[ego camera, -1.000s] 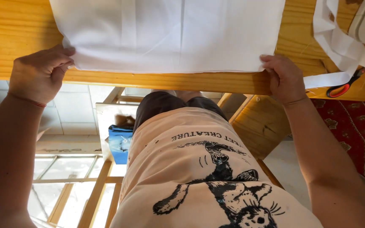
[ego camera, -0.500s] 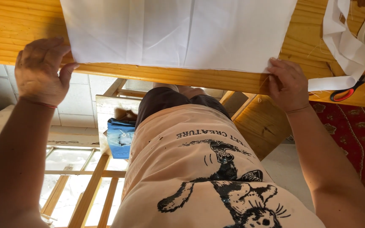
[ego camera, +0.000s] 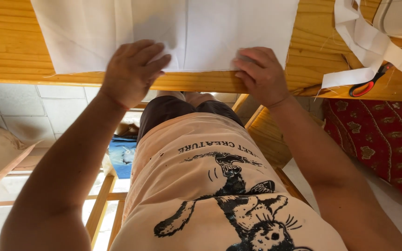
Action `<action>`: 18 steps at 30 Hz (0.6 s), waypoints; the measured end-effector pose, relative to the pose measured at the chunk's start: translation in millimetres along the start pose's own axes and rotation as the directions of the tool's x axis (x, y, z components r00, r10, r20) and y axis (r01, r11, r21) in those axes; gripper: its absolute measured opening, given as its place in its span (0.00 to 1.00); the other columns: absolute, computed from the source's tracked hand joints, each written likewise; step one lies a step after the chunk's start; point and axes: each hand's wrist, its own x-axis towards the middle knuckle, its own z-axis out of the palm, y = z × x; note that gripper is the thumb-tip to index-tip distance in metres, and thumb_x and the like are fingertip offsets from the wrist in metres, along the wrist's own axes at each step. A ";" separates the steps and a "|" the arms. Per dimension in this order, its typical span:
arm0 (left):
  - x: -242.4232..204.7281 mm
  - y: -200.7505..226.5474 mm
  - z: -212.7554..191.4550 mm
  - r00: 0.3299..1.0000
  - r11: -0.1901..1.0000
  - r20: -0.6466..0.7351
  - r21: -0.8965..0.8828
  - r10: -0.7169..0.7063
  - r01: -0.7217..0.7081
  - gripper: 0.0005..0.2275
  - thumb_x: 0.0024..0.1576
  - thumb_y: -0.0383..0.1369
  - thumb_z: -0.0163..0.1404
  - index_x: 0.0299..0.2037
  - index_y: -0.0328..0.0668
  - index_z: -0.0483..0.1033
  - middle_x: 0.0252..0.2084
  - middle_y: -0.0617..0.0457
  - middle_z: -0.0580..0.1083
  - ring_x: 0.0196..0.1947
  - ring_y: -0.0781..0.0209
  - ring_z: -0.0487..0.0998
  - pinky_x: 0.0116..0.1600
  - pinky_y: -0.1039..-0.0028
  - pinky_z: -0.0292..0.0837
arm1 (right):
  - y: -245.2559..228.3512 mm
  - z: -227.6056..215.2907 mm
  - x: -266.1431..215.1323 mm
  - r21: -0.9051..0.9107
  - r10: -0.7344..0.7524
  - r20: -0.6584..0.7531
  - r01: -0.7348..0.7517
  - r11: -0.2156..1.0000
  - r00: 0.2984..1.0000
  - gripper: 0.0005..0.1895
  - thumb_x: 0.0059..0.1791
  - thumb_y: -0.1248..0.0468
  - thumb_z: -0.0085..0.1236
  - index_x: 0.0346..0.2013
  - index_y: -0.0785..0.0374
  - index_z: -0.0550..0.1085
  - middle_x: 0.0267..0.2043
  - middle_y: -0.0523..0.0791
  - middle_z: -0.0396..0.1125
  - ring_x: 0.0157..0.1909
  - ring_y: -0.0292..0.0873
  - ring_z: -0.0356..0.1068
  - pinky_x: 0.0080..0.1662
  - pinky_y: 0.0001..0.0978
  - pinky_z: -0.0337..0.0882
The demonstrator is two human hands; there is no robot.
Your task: The person cuts a large piece of white fabric on a wooden table using scissors, following a pattern. They then fold the cut fabric piece and smooth it out on the table.
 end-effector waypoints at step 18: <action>2.1 21.9 30.0 0.996 0.998 -0.074 0.003 -0.056 0.056 0.03 0.66 0.35 0.54 0.39 0.56 0.79 0.32 0.62 0.70 0.37 0.62 0.76 0.42 0.71 0.74 | -13.7 22.7 -23.5 0.073 0.262 -0.031 -0.259 0.963 0.964 0.06 0.53 0.70 0.63 0.45 0.60 0.82 0.41 0.48 0.72 0.43 0.53 0.72 0.45 0.44 0.79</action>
